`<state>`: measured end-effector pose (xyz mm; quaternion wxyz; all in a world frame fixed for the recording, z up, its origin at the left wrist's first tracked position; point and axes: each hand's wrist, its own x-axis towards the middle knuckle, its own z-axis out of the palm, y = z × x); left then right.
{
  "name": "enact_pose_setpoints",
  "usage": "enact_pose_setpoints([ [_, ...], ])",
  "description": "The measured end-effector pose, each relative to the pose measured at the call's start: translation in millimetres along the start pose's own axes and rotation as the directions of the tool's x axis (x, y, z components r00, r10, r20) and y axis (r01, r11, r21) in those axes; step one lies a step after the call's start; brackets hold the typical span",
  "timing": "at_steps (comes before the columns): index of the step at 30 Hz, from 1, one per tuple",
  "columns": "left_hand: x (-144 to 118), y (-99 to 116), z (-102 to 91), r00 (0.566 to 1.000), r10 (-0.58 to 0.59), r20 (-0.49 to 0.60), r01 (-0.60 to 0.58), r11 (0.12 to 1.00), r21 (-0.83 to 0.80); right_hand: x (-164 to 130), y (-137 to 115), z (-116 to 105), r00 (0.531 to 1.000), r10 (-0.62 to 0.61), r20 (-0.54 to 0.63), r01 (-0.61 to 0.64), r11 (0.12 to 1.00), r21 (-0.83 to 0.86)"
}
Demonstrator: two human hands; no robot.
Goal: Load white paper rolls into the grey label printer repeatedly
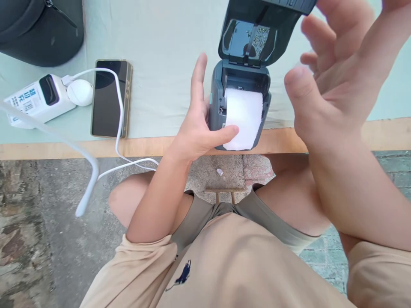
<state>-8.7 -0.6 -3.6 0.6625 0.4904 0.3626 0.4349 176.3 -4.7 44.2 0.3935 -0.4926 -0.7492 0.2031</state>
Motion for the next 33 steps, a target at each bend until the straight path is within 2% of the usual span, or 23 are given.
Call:
enact_pose_setpoints([
  [3, 0, -1, -1.4, 0.999, 0.030, 0.015, -0.031, 0.999, 0.024, 1, -3, 3, 0.997, 0.019, -0.078, -0.017, 1.000, 0.027],
  [5, 0, -2, -3.3, 0.998, 0.054, 0.034, -0.055, 0.998, 0.043, 1, 1, 6, 0.988, 0.002, -0.155, 0.001, 1.000, 0.018],
  [7, 1, -4, -5.4, 0.997, 0.056, 0.050, -0.059, 0.996, 0.060, 1, 7, 8, 0.984, -0.034, -0.177, 0.037, 0.999, 0.010],
  [13, 0, -2, -5.7, 0.999, 0.007, 0.045, -0.009, 0.999, 0.038, 0, 18, 7, 0.991, -0.129, -0.047, 0.126, 0.990, -0.069],
  [17, 0, 0, -3.2, 0.998, -0.004, 0.055, 0.004, 1.000, 0.017, -4, 29, 5, 0.963, -0.266, 0.049, 0.269, 0.961, -0.062],
  [19, 3, -3, -4.5, 0.998, 0.014, 0.068, -0.016, 0.999, 0.032, -6, 32, 4, 0.958, -0.280, 0.068, 0.283, 0.958, -0.053],
  [21, 8, -10, -7.6, 0.994, 0.063, 0.092, -0.068, 0.996, 0.053, -7, 33, 4, 0.969, -0.239, 0.056, 0.241, 0.970, -0.039],
  [25, 14, -21, -12.3, 0.982, 0.145, 0.124, -0.146, 0.989, 0.000, -8, 23, 6, 0.997, -0.029, 0.071, 0.029, 1.000, 0.012],
  [28, 12, -19, -11.0, 0.988, 0.126, 0.094, -0.122, 0.991, -0.051, -9, 15, 9, 0.980, 0.094, 0.177, -0.129, 0.972, 0.197],
  [30, 10, -16, -9.5, 0.991, 0.109, 0.080, -0.106, 0.994, -0.038, -9, 11, 11, 0.960, 0.122, 0.253, -0.200, 0.929, 0.312],
  [33, 9, -13, -8.2, 0.991, 0.110, 0.080, -0.108, 0.994, -0.031, -9, 10, 12, 0.937, 0.134, 0.322, -0.254, 0.896, 0.364],
])
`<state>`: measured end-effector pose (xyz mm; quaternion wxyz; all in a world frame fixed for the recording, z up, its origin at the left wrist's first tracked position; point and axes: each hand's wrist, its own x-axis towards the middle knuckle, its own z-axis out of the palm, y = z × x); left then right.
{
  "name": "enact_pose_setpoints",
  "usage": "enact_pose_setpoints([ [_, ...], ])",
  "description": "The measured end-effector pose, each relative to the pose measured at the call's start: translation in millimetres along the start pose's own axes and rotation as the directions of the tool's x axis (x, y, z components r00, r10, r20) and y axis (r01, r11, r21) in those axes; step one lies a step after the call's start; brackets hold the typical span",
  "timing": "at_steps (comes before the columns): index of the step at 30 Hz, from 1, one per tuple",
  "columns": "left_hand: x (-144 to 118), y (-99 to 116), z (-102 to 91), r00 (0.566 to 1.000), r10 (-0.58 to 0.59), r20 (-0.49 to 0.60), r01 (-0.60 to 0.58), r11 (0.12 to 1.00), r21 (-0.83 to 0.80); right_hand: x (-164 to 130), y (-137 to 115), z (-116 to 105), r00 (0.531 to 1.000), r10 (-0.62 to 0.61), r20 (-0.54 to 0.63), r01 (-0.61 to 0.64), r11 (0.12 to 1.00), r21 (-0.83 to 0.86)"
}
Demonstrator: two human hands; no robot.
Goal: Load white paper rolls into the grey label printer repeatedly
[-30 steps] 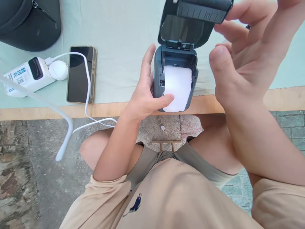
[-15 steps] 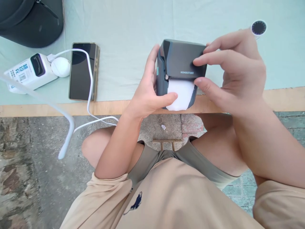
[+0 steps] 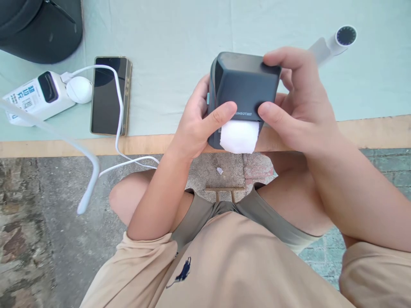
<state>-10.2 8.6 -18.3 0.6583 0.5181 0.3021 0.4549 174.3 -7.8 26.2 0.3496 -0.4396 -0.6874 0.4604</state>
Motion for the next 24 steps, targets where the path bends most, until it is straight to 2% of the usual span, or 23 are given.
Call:
enact_pose_setpoints([
  [4, 0, 2, 1.6, 1.000, 0.012, 0.016, -0.012, 0.999, -0.044, 0, 2, -1, 1.000, 0.000, 0.020, -0.001, 1.000, 0.021],
  [10, -3, 8, 5.4, 1.000, -0.023, -0.018, 0.022, 0.998, -0.054, 1, 2, 1, 1.000, -0.025, -0.003, 0.025, 0.998, 0.063],
  [16, -3, 12, 8.7, 0.999, -0.025, -0.030, 0.020, 0.988, -0.154, 1, 3, 2, 1.000, -0.021, -0.002, 0.021, 1.000, 0.013],
  [19, -2, 13, 10.3, 0.999, -0.034, -0.029, 0.028, 0.981, -0.191, 1, 5, -1, 0.999, -0.031, -0.013, 0.030, 0.997, -0.076],
  [24, 1, 12, 11.4, 0.995, -0.044, -0.088, 0.032, 0.991, -0.133, 0, 6, -5, 0.986, -0.144, -0.084, 0.112, 0.944, -0.310],
])
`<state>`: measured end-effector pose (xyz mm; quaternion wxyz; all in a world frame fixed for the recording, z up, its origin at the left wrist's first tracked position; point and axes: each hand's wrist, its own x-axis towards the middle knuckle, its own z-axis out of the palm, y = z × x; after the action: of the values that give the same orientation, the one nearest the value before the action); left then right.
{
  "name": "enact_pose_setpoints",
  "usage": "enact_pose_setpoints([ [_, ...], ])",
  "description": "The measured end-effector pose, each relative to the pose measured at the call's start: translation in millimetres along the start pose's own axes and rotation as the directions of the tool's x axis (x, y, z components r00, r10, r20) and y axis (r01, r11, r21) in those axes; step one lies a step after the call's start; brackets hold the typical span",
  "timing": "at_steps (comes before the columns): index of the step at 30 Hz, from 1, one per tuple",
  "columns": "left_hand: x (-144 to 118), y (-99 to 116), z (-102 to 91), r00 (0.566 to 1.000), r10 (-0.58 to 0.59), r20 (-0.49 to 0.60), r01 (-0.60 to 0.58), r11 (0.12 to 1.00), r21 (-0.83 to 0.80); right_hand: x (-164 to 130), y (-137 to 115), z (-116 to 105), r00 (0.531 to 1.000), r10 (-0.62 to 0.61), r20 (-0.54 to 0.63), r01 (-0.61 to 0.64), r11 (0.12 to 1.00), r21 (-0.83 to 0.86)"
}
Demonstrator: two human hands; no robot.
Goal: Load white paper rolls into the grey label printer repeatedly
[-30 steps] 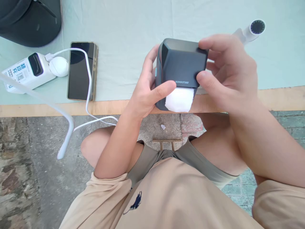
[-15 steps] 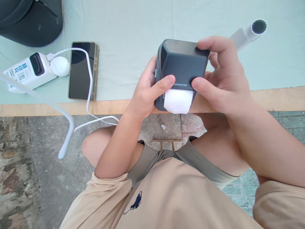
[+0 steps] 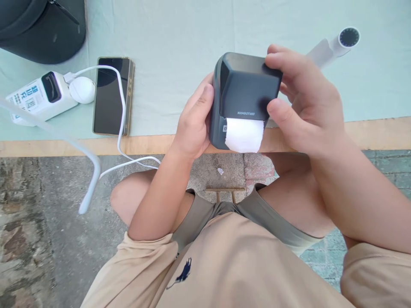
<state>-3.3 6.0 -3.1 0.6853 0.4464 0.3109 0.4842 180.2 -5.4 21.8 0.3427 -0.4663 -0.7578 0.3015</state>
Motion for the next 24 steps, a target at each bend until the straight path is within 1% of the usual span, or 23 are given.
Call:
enact_pose_setpoints([
  [5, 0, 2, 1.2, 1.000, 0.028, 0.006, -0.027, 0.999, -0.016, -1, -1, -3, 0.999, -0.005, 0.032, 0.005, 1.000, -0.003],
  [8, -1, 3, -0.6, 0.999, 0.025, 0.032, -0.023, 0.999, -0.036, -1, 2, -5, 0.993, -0.061, 0.100, 0.064, 0.998, -0.026],
  [11, 1, 1, -4.1, 0.999, 0.006, 0.033, -0.004, 0.999, -0.049, -1, 6, -8, 0.977, -0.115, 0.179, 0.125, 0.991, -0.042],
  [14, 3, -2, -6.0, 0.999, -0.007, 0.042, 0.009, 0.998, -0.058, -1, 8, -10, 0.975, -0.127, 0.185, 0.135, 0.990, -0.030],
  [16, 4, -3, -5.1, 0.999, 0.005, 0.049, 0.000, 0.996, -0.092, -1, 6, -10, 0.982, -0.119, 0.144, 0.126, 0.991, -0.039],
  [17, 3, -3, -4.1, 0.999, 0.010, 0.049, -0.004, 0.993, -0.121, -1, 5, -9, 0.987, -0.121, 0.105, 0.129, 0.989, -0.070],
  [19, 3, -1, -2.0, 0.997, 0.007, 0.072, 0.006, 0.983, -0.182, -1, 2, -8, 0.988, -0.151, -0.016, 0.146, 0.977, -0.153],
  [21, 2, 0, -1.2, 0.995, -0.003, 0.104, 0.026, 0.977, -0.211, 0, -3, -6, 0.972, -0.166, -0.168, 0.132, 0.971, -0.198],
  [22, 2, 1, -1.6, 0.993, -0.003, 0.116, 0.027, 0.978, -0.205, 0, -6, -5, 0.959, -0.159, -0.234, 0.115, 0.974, -0.193],
  [24, 2, 0, -3.9, 0.994, 0.000, 0.110, 0.018, 0.987, -0.162, 3, -12, -2, 0.942, -0.106, -0.319, 0.064, 0.988, -0.140],
])
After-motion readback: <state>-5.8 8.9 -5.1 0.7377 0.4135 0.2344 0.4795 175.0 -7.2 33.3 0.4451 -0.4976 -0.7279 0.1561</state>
